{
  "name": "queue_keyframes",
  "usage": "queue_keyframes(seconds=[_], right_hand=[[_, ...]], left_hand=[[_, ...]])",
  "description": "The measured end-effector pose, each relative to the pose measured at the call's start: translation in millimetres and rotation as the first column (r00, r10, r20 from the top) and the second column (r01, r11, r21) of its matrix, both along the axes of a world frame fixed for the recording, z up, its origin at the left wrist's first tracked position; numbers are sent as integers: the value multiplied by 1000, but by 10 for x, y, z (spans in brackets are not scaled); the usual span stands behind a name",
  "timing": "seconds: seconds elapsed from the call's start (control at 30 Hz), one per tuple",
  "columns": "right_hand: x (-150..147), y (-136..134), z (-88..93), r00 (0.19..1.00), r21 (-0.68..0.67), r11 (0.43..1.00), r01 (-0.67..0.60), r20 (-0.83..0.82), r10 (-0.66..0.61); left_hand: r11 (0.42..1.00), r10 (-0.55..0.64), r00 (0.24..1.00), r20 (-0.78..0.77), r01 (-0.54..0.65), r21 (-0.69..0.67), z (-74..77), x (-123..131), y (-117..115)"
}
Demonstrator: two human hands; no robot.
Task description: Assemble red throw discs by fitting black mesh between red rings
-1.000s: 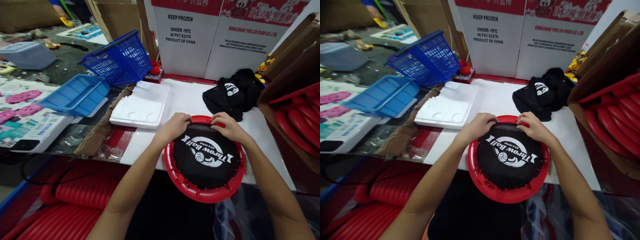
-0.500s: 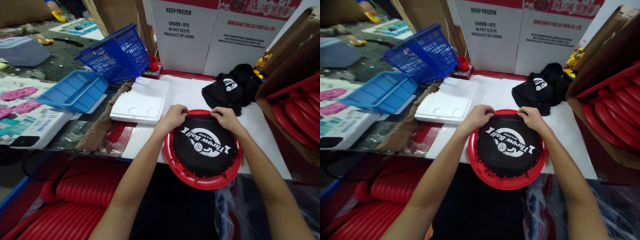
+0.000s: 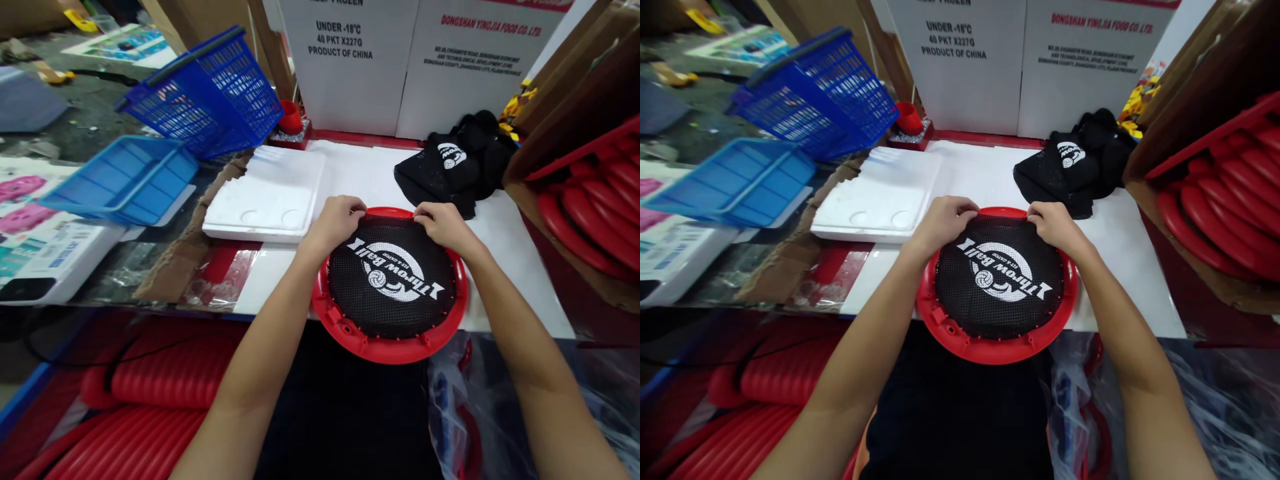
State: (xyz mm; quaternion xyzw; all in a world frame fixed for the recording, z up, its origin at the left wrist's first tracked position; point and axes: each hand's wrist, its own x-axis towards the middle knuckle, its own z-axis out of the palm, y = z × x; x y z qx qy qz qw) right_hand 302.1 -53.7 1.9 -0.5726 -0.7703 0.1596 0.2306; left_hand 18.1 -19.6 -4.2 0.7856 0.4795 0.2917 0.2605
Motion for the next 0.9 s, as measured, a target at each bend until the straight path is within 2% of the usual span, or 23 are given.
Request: queue_keyframes(seconds=[0.17, 0.27, 0.4, 0.47, 0.57, 0.73, 0.83, 0.9], right_hand=[[-35, 21, -54, 990, 39, 999, -32, 141, 26], [-56, 10, -46, 966, 37, 998, -56, 254, 45], [-53, -21, 25, 938, 17, 1000, 23, 346, -28], [-33, -8, 36, 952, -28, 997, 72, 300, -60], [2, 34, 1, 989, -109, 992, 66, 141, -51], [80, 9, 0, 993, -33, 998, 45, 110, -41], [188, -54, 82, 999, -147, 989, -5, 51, 13], [256, -91, 128, 998, -213, 976, -46, 24, 53]], left_hand=[[999, 20, 997, -70, -17, 38, -21, 30, 13], [1000, 18, 996, -87, -18, 10, -7, 38, 7], [999, 15, 997, -77, -18, -34, 10, -4, 42], [998, 13, 999, -50, -17, -66, -1, -35, 76], [997, -5, 999, -43, 1, -71, -27, -68, 109], [989, -46, 984, -169, 69, 130, -8, -26, 23], [937, -158, 966, -206, 212, 278, 7, 61, -84], [893, -256, 927, -273, 335, 300, -4, 127, -146]])
